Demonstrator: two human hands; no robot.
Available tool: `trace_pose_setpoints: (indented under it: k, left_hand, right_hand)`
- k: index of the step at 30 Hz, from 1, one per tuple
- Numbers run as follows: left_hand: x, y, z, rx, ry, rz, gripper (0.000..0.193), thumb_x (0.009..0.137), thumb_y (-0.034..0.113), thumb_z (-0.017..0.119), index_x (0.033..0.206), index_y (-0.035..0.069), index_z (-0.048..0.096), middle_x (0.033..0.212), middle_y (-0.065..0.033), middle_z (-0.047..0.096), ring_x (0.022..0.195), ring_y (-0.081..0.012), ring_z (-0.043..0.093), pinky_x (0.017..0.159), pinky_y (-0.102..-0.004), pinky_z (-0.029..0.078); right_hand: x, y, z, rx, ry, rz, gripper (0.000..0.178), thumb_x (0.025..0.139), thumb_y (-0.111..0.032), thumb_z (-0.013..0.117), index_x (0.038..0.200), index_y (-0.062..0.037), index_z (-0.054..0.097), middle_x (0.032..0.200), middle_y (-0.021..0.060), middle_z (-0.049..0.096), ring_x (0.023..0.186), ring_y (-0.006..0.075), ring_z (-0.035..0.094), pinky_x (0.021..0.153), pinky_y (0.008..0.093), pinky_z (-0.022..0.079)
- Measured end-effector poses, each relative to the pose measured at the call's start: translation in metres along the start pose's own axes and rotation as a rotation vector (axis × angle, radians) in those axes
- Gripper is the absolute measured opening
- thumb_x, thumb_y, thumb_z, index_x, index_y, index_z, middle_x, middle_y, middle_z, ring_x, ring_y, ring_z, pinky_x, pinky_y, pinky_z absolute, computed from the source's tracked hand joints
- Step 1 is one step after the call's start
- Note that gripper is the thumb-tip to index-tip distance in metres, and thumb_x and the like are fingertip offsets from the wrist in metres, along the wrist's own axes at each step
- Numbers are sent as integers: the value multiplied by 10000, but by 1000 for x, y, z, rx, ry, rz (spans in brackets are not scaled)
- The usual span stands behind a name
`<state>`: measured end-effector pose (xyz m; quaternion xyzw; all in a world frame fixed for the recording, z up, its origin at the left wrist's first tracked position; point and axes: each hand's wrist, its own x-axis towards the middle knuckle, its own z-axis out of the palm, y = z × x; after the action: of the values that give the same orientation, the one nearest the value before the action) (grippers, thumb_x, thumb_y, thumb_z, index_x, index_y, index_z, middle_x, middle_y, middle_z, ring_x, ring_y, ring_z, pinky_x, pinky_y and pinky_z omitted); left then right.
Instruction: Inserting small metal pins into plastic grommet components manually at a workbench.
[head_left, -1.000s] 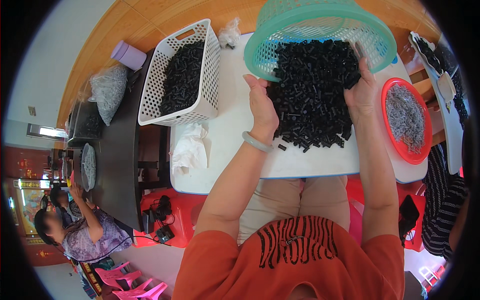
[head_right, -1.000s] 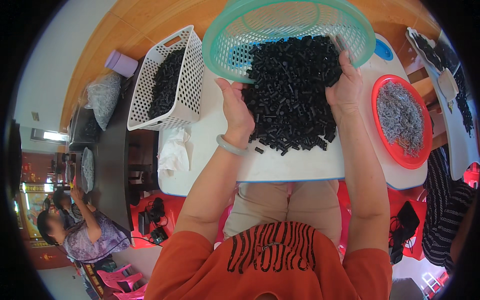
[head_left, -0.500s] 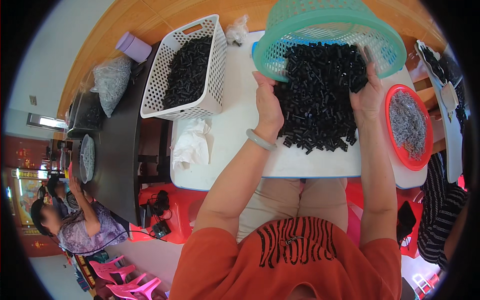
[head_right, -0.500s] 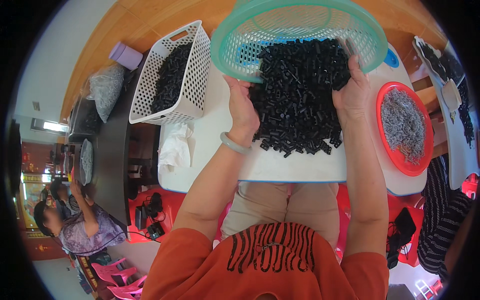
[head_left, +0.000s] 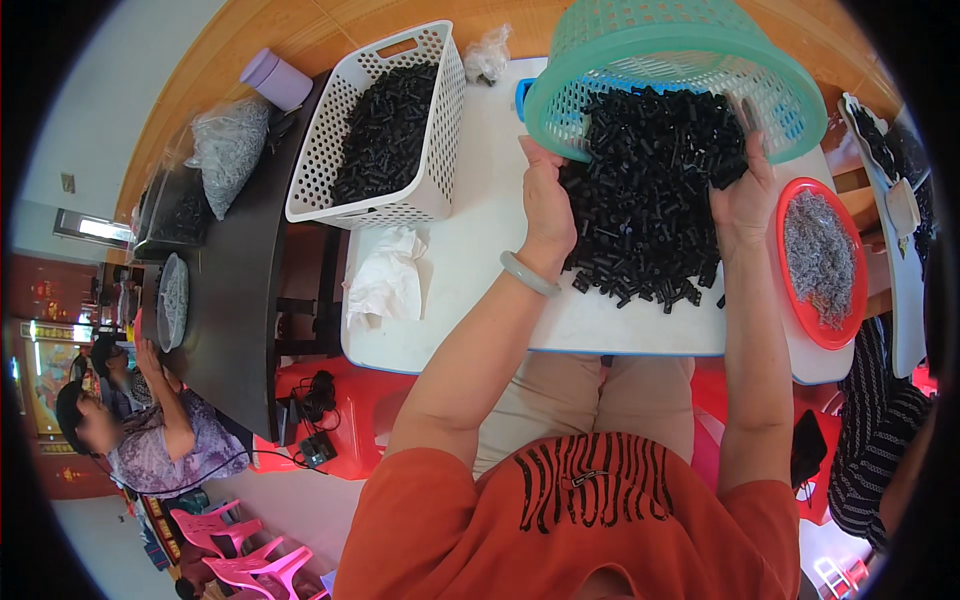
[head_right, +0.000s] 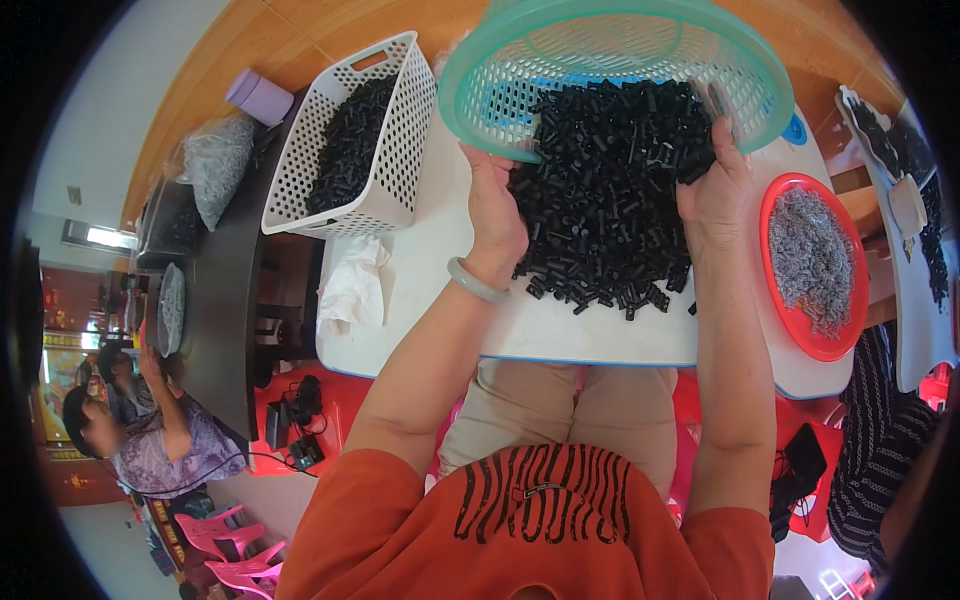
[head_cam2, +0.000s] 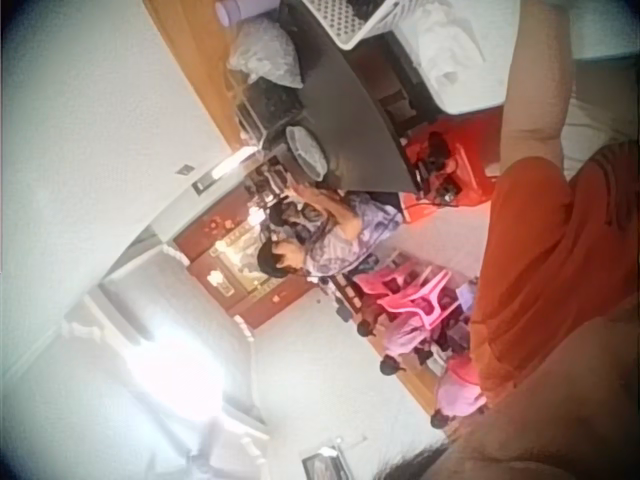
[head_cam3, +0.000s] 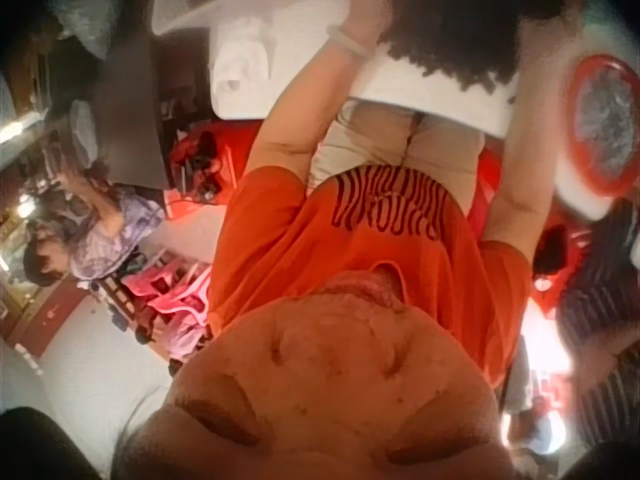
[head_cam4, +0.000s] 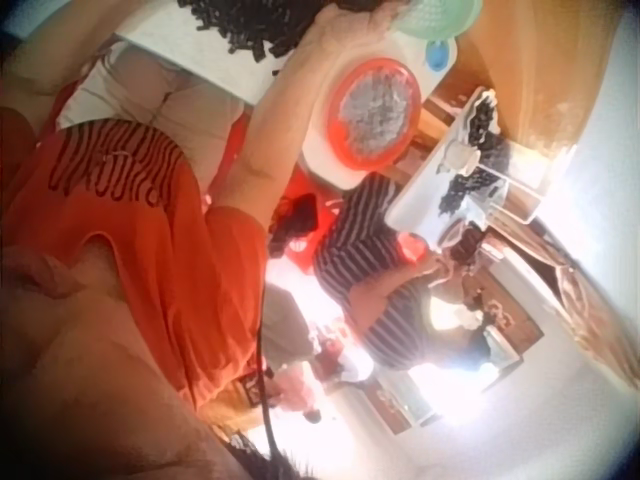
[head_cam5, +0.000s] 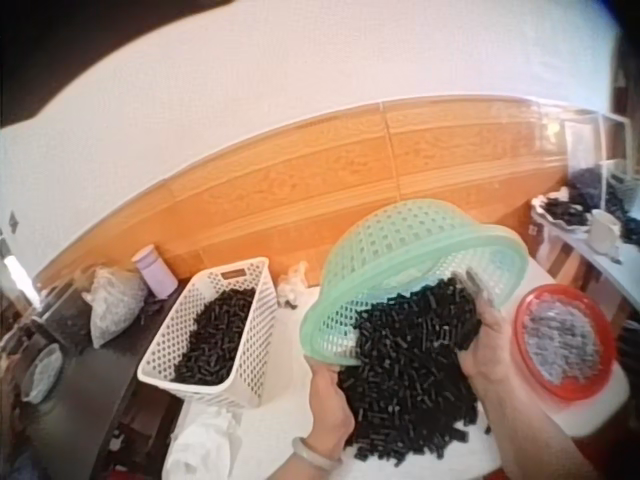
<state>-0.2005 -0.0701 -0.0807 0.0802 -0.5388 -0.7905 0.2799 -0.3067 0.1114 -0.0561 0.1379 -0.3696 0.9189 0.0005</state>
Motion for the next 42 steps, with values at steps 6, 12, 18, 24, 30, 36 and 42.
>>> trace_pose_setpoints:
  k: [6, 12, 18, 24, 30, 36, 42]
  left_hand:
    - [0, -2, -1, 7, -14, 2, 711, 966, 605, 213, 1283, 16, 453, 1186, -89, 560, 1082, -175, 503, 1006, -312, 337]
    - [0, 1, 2, -24, 1, 8, 674, 981, 580, 180, 1204, 24, 487, 1147, -69, 549, 1054, -160, 479, 999, -304, 323]
    - [-2, 3, 3, -21, -13, 12, 690, 999, 544, 141, 1183, 5, 532, 1165, -64, 550, 1072, -150, 475, 1007, -296, 315]
    - [0, 3, 2, -84, 6, 23, 635, 1016, 494, 169, 1273, 7, 486, 1243, -65, 526, 1152, -143, 459, 1040, -291, 302]
    - [0, 3, 0, -94, 53, 13, 485, 1021, 391, 297, 1313, 35, 450, 1266, -56, 524, 1158, -159, 473, 1015, -317, 330]
    - [2, 3, -5, -109, 20, 13, 461, 1025, 343, 286, 1291, 14, 472, 1273, -46, 509, 1168, -132, 444, 1056, -295, 287]
    - [4, -4, -14, -99, 105, 18, 510, 1001, 436, 340, 1350, 70, 409, 1266, -65, 535, 1146, -193, 506, 985, -348, 369]
  right_hand:
    - [1, 0, -4, 11, 2, -10, 531, 978, -288, 455, 1405, 2, 333, 1424, 155, 412, 1294, 288, 412, 1090, 448, 326]
    - [-2, -3, 0, 32, -29, -19, 544, 975, -296, 459, 1410, 4, 325, 1422, 158, 412, 1298, 290, 409, 1100, 450, 311]
    - [-5, -5, 3, 36, -38, 0, 569, 979, -309, 448, 1427, -1, 281, 1439, 157, 387, 1318, 298, 379, 1105, 458, 301]
    - [-6, -2, 4, -10, -50, -9, 571, 978, -332, 442, 1421, -6, 291, 1449, 158, 371, 1326, 301, 365, 1109, 459, 289]
    - [-7, 1, 7, -35, -41, -26, 579, 966, -338, 465, 1410, 0, 310, 1440, 172, 377, 1322, 313, 366, 1110, 470, 285]
    - [-7, 1, 7, -13, -46, -23, 584, 958, -338, 482, 1403, 7, 326, 1440, 185, 373, 1336, 320, 344, 1112, 471, 278]
    - [-9, 2, 11, 17, -46, 3, 599, 952, -345, 492, 1403, 13, 326, 1440, 188, 372, 1345, 317, 330, 1116, 467, 264]
